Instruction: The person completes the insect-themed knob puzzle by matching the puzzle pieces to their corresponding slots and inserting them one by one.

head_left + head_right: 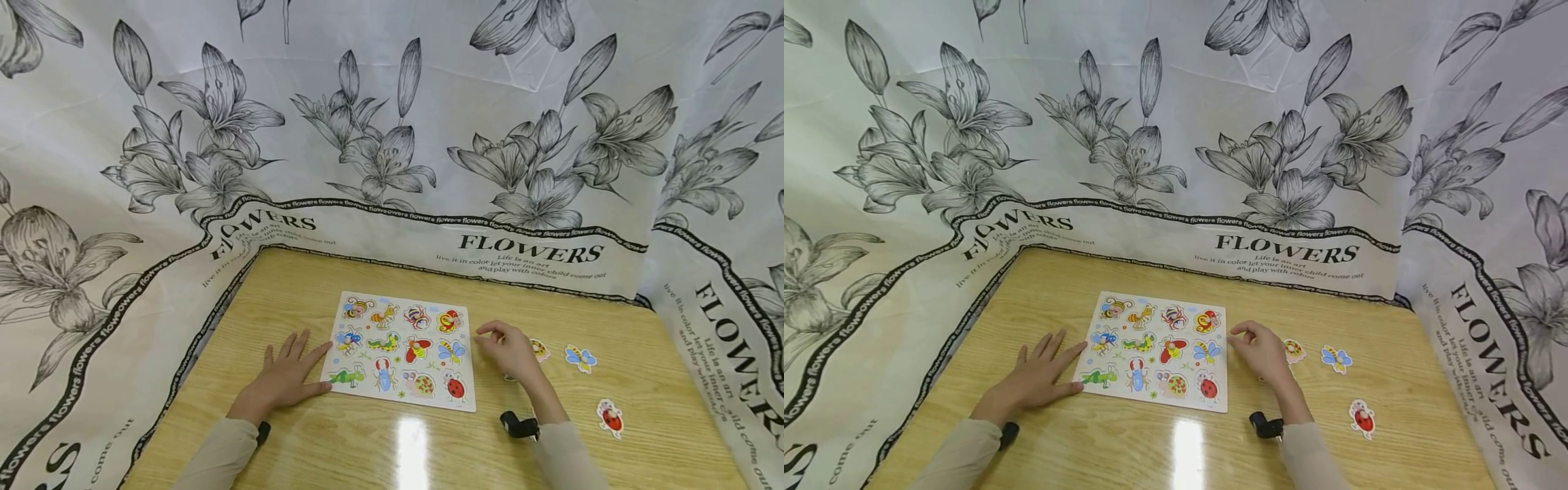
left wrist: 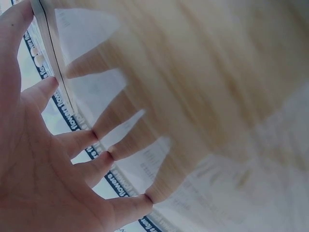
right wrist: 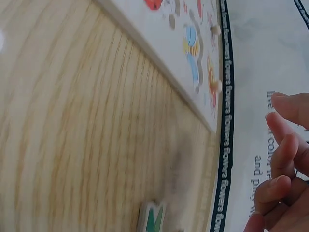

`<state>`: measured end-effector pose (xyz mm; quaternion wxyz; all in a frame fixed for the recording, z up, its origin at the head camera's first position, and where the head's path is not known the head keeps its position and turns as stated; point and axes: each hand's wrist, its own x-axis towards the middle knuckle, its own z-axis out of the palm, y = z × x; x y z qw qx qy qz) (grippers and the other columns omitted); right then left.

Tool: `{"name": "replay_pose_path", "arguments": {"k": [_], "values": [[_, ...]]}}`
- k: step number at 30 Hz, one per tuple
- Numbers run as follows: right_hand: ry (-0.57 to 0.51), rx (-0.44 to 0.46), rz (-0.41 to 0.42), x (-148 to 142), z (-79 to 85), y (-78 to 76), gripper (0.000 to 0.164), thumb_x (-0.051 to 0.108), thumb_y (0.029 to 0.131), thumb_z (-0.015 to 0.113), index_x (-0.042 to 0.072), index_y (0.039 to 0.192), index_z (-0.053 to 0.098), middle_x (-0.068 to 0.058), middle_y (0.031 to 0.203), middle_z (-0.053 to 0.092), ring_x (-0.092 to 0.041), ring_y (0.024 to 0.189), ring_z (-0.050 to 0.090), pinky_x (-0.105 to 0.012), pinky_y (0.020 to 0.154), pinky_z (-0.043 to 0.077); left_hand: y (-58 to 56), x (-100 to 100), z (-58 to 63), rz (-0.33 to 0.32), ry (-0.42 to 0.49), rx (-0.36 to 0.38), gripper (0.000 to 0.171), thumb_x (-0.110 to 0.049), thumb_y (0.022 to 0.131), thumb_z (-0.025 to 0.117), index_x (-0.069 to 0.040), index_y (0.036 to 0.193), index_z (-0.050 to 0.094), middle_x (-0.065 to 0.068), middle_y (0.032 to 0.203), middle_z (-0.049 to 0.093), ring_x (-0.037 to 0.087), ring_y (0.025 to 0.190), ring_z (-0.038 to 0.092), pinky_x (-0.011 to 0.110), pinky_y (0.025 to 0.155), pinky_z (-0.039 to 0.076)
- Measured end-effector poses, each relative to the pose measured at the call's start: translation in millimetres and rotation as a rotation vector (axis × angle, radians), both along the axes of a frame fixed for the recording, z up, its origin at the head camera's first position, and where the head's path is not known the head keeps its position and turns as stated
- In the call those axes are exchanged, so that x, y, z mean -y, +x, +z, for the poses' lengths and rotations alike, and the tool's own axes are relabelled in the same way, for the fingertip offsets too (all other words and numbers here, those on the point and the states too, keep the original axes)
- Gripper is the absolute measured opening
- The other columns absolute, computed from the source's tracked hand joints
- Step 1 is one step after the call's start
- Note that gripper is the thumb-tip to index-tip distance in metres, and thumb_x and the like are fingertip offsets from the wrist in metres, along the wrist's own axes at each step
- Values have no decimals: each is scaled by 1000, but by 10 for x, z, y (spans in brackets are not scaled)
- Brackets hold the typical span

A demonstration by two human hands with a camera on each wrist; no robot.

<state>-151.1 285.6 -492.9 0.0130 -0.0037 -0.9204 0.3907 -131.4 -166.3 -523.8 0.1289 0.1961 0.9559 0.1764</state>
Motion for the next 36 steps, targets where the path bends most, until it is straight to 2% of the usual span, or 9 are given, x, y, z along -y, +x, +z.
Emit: {"name": "replay_pose_path", "arguments": {"k": [11, 18, 26, 29, 36], "values": [[-11, -21, -92, -523, 31, 85, 35, 28, 97, 68, 2, 120, 67, -9, 84, 53, -10, 50, 36, -27, 43, 35, -7, 7, -17, -1, 7, 5, 82, -63, 91, 62, -29, 159, 32, 21, 164, 10, 47, 148, 7, 79, 105, 5], [39, -60, -209, -951, 57, 196, 38, 31, 97, 68, 0, 119, 67, -7, 82, 54, -11, 52, 37, -28, 44, 33, -22, 12, -70, -5, -1, -7, 81, -64, 91, 60, -31, 159, 32, 20, 165, 10, 46, 148, 8, 79, 104, 6], [-27, 0, -366, -1456, -26, 360, 49, 39, 97, 66, 0, 127, 63, -1, 77, 54, -13, 52, 41, -30, 45, 37, -22, 13, -39, -1, 1, -2, 81, -63, 91, 62, -29, 159, 33, 21, 164, 10, 47, 148, 7, 79, 104, 5], [-22, 40, -414, -1590, -69, 411, 50, 41, 97, 65, 2, 128, 62, -1, 77, 53, -15, 53, 44, -32, 47, 39, -20, 13, -30, 0, -2, 3, 81, -63, 91, 62, -29, 159, 32, 21, 164, 10, 47, 148, 7, 79, 105, 5], [-14, 98, -457, -1764, -151, 470, 52, 42, 95, 67, 0, 127, 63, 0, 74, 53, -15, 54, 45, -32, 46, 40, -29, 2, -47, -1, -6, -4, 81, -64, 91, 61, -30, 158, 33, 21, 165, 11, 46, 148, 8, 79, 105, 6]]}}
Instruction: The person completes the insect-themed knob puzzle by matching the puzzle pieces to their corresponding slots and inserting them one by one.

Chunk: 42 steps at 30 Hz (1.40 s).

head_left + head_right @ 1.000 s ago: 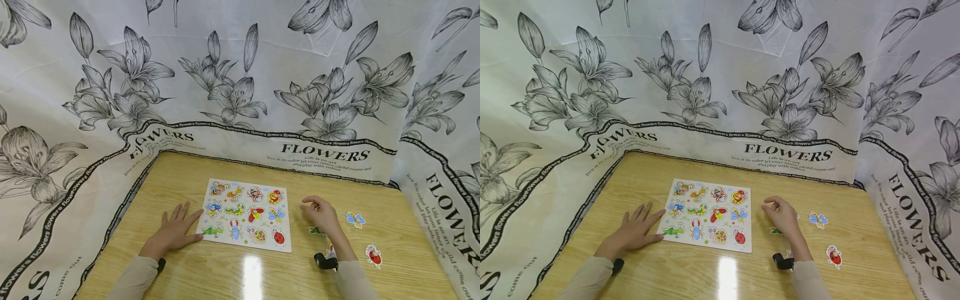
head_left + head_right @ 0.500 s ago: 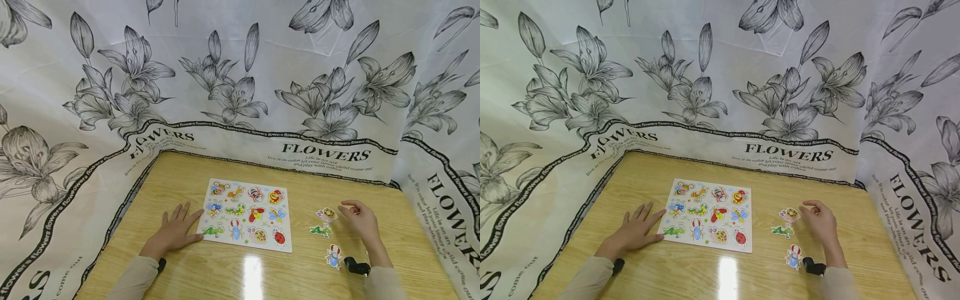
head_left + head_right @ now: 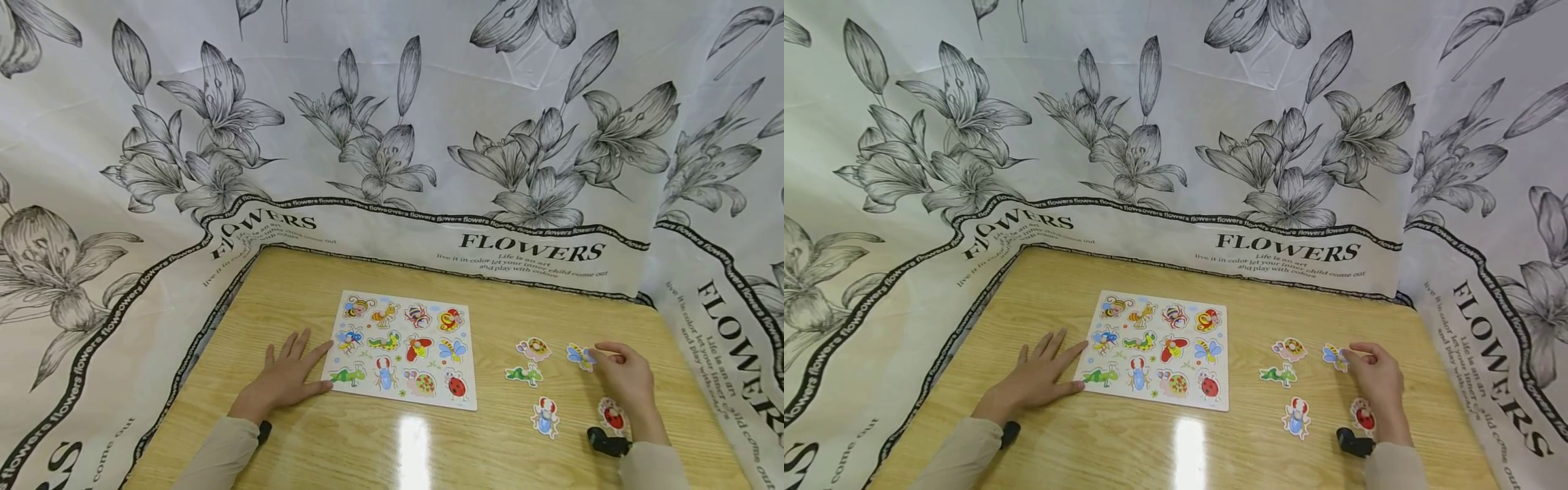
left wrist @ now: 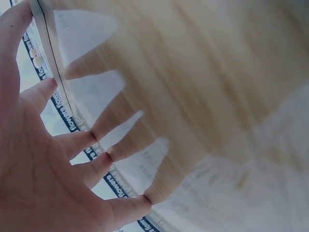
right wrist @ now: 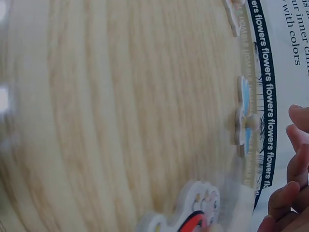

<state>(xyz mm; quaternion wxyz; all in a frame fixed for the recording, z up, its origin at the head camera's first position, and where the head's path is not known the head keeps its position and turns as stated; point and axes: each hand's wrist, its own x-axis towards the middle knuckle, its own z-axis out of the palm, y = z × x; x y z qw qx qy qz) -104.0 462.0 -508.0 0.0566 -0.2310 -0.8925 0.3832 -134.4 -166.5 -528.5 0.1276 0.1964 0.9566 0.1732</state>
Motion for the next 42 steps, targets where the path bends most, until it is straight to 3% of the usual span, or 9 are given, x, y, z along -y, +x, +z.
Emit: {"name": "replay_pose_path", "arguments": {"k": [6, 12, 27, 30, 34, 37, 42], "values": [[-48, 65, 10, -38, -17, -5, 54, 38, 95, 67, -5, 127, 62, -3, 75, 54, -15, 55, 47, -32, 47, 42, -8, 2, -7, 0, 5, -3, 81, -65, 91, 60, -30, 158, 32, 21, 164, 11, 47, 148, 7, 79, 104, 6], [-29, 117, 27, -20, -41, 5, 56, 40, 94, 69, -5, 126, 61, -5, 84, 58, -17, 68, 51, -32, 55, 44, -1, 4, -1, 0, 15, 2, 81, -63, 91, 62, -29, 158, 33, 22, 164, 11, 47, 148, 7, 79, 104, 5], [-20, 129, 20, -16, -70, -15, 51, 35, 93, 70, -5, 124, 62, -13, 99, 67, -21, 81, 56, -34, 65, 43, 10, 4, 16, 1, 17, 7, 82, -62, 90, 63, -29, 158, 33, 23, 164, 10, 48, 148, 7, 79, 104, 5], [-37, 140, 9, -11, -60, -23, 52, 35, 92, 71, -5, 124, 62, -17, 104, 69, -26, 88, 57, -39, 72, 41, 4, 5, 0, 1, 8, 13, 82, -64, 91, 61, -30, 159, 31, 21, 165, 9, 46, 149, 6, 79, 105, 4], [-16, 145, -3, -6, -46, -37, 52, 38, 92, 71, -4, 122, 63, -26, 113, 67, -40, 102, 53, -58, 86, 32, -4, 5, -13, 0, 13, 6, 81, -64, 91, 61, -30, 159, 32, 21, 165, 9, 46, 149, 6, 79, 104, 4], [6, 146, -9, -4, -43, -40, 51, 40, 92, 70, -3, 118, 64, -27, 114, 66, -46, 106, 49, -69, 89, 22, -8, 6, -15, 0, 13, 6, 82, -65, 90, 61, -31, 159, 31, 21, 165, 9, 46, 149, 6, 79, 105, 4], [27, 143, -19, 9, -44, -48, 49, 40, 92, 71, -3, 115, 65, -28, 114, 64, -48, 107, 48, -72, 90, 18, -6, 2, -7, 0, 10, 9, 82, -65, 90, 61, -31, 159, 31, 21, 165, 9, 46, 149, 6, 79, 105, 4]]}}
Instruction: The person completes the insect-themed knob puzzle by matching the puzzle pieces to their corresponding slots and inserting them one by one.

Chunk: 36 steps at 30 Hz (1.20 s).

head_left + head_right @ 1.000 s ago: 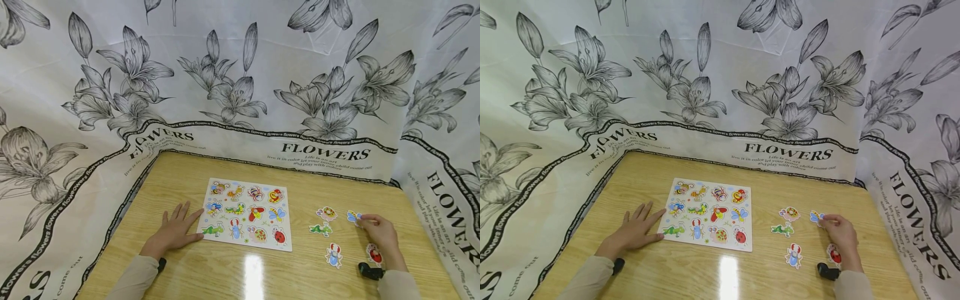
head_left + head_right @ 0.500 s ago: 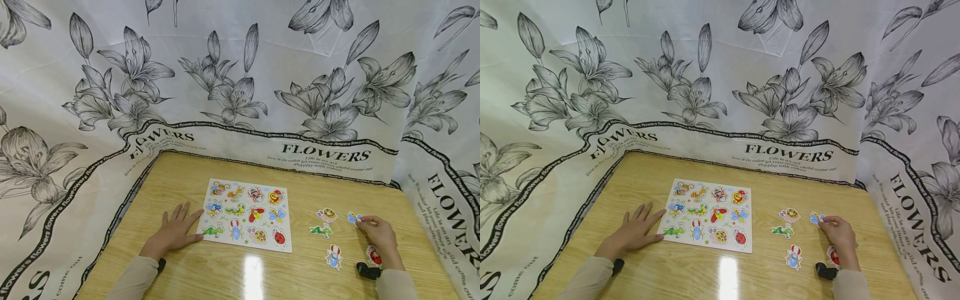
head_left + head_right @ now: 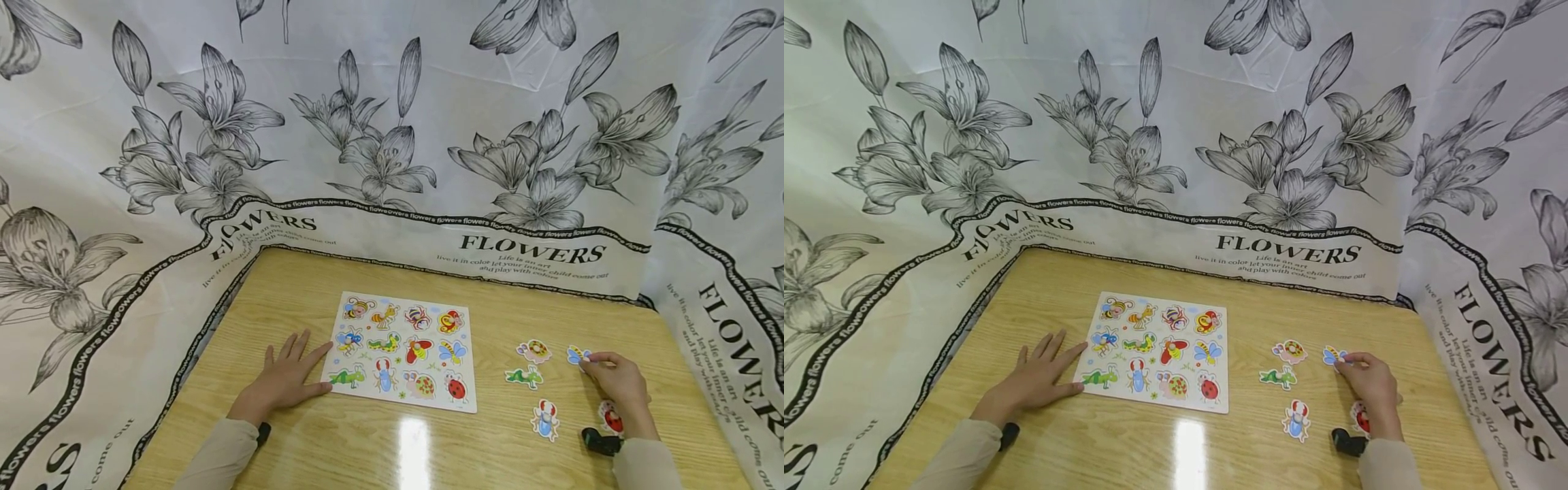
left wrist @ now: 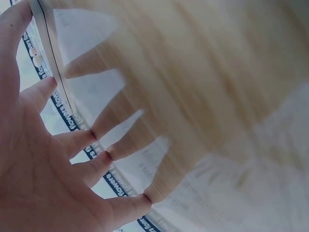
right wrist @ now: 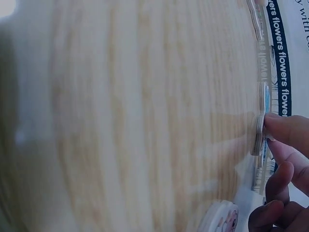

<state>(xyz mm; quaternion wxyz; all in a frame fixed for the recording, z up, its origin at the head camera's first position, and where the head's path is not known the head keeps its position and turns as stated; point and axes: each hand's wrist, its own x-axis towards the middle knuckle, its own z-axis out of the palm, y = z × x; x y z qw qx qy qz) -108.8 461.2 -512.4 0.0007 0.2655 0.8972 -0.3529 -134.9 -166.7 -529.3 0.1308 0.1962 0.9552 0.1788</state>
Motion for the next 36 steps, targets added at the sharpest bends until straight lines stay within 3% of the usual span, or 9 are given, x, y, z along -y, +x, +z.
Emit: {"name": "replay_pose_path", "arguments": {"k": [8, 20, 25, 30, 36], "values": [[39, -4, 12, 7, -4, -16, 45, 37, 93, 69, -3, 113, 66, -21, 98, 68, -43, 97, 52, -70, 86, 21, 13, -13, 17, 1, -11, -8, 81, -63, 91, 62, -30, 158, 33, 22, 164, 11, 47, 148, 8, 79, 104, 6], [31, -16, 24, 101, 8, -32, 52, 41, 93, 69, -5, 117, 65, -30, 119, 60, -39, 100, 52, -65, 87, 25, 8, -6, 24, -3, -14, -13, 81, -62, 91, 63, -29, 159, 33, 22, 164, 11, 47, 148, 9, 79, 104, 6], [27, -37, 60, 215, 22, -37, 48, 39, 94, 69, -4, 116, 67, -21, 98, 65, -29, 80, 55, -55, 80, 33, 6, 3, 15, -10, -10, -31, 81, -63, 90, 63, -28, 158, 34, 22, 164, 14, 48, 147, 11, 80, 104, 8], [22, -38, 101, 357, 34, -65, 45, 36, 94, 69, -3, 117, 67, -8, 82, 59, -22, 69, 50, -35, 59, 39, 2, 6, 9, -9, -4, -29, 81, -63, 90, 63, -28, 158, 34, 22, 164, 13, 48, 147, 11, 80, 103, 8], [42, -47, 139, 539, 28, -109, 44, 38, 94, 69, 0, 115, 68, -5, 78, 54, -21, 66, 47, -36, 60, 33, -2, 5, -14, -9, -13, -32, 81, -64, 90, 61, -29, 158, 33, 22, 164, 13, 47, 148, 11, 80, 103, 8]]}}
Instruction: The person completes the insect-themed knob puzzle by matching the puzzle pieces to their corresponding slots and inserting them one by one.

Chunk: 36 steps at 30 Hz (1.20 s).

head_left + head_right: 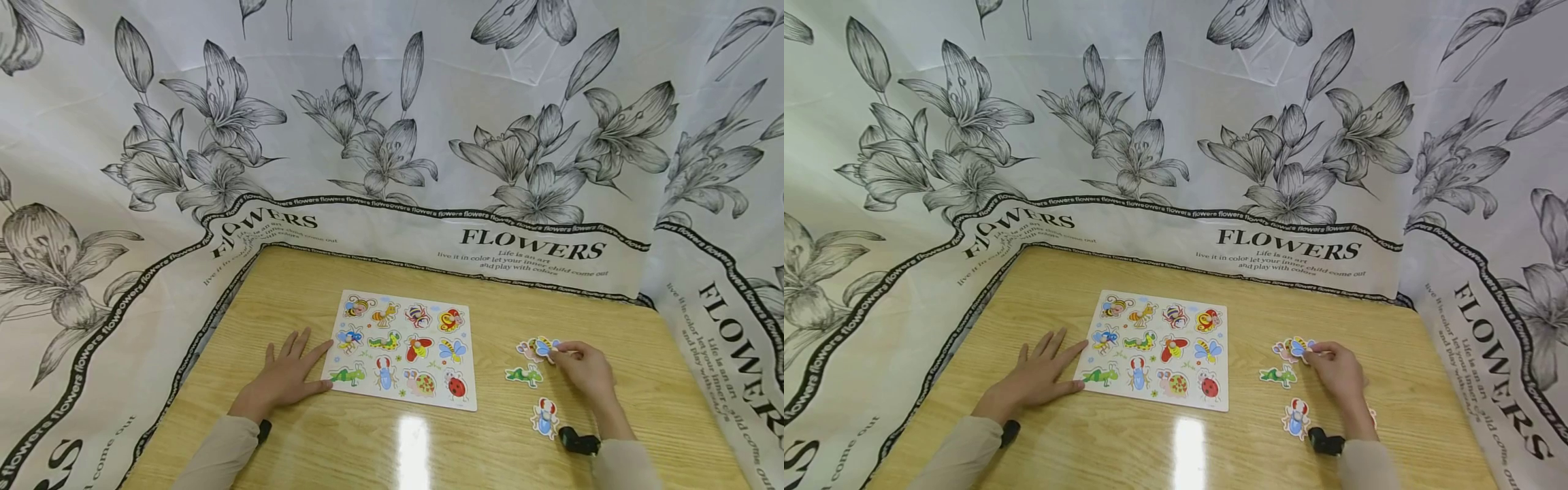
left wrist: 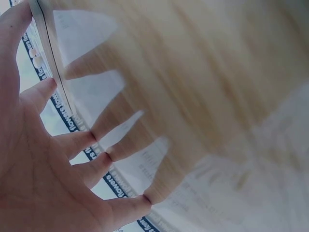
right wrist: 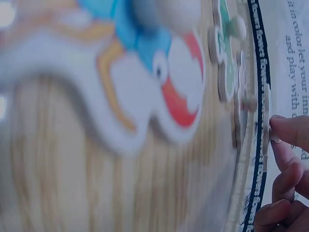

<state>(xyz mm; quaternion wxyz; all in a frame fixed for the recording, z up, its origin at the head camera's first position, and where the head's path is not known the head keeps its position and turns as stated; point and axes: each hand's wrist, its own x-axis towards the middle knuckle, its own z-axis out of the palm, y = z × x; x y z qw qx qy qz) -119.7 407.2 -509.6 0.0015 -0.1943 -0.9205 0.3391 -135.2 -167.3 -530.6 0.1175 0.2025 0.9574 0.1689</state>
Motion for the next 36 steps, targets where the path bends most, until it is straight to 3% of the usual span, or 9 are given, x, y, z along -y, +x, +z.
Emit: {"name": "replay_pose_path", "arguments": {"k": [3, 15, 28, 32, 36], "values": [[-3, -12, 23, 103, -3, -24, 43, 37, 93, 70, 1, 115, 69, -4, 77, 53, -22, 66, 47, -37, 62, 29, 1, 0, 6, 0, 1, 3, 81, -64, 91, 62, -29, 158, 33, 22, 164, 12, 47, 148, 10, 80, 103, 8], [-58, -47, 111, 497, 6, -105, 35, 32, 93, 72, 3, 112, 69, -1, 71, 50, -17, 58, 46, -35, 59, 32, -2, 6, 31, -3, 0, 18, 82, -64, 91, 61, -29, 159, 31, 21, 164, 11, 47, 148, 8, 80, 104, 6], [-50, -83, 186, 856, 31, -198, 31, 28, 93, 73, 3, 111, 69, -1, 72, 52, -18, 58, 47, -37, 65, 29, 9, 4, 44, -2, 8, 18, 81, -62, 91, 62, -28, 159, 33, 22, 164, 12, 47, 148, 9, 80, 103, 6], [-124, -76, 198, 1008, 34, -216, 28, 24, 91, 74, 2, 108, 69, -2, 70, 50, -14, 53, 44, -31, 56, 34, 13, 0, 53, -1, 8, 14, 81, -62, 91, 62, -28, 158, 33, 22, 164, 12, 47, 148, 9, 80, 103, 6], [-130, -84, 218, 1139, 16, -250, 25, 21, 89, 76, 3, 105, 70, -1, 68, 48, -12, 52, 42, -25, 46, 32, 11, -2, 32, 0, 10, 16, 81, -62, 91, 62, -29, 158, 33, 21, 164, 12, 47, 148, 8, 80, 104, 6]]}}
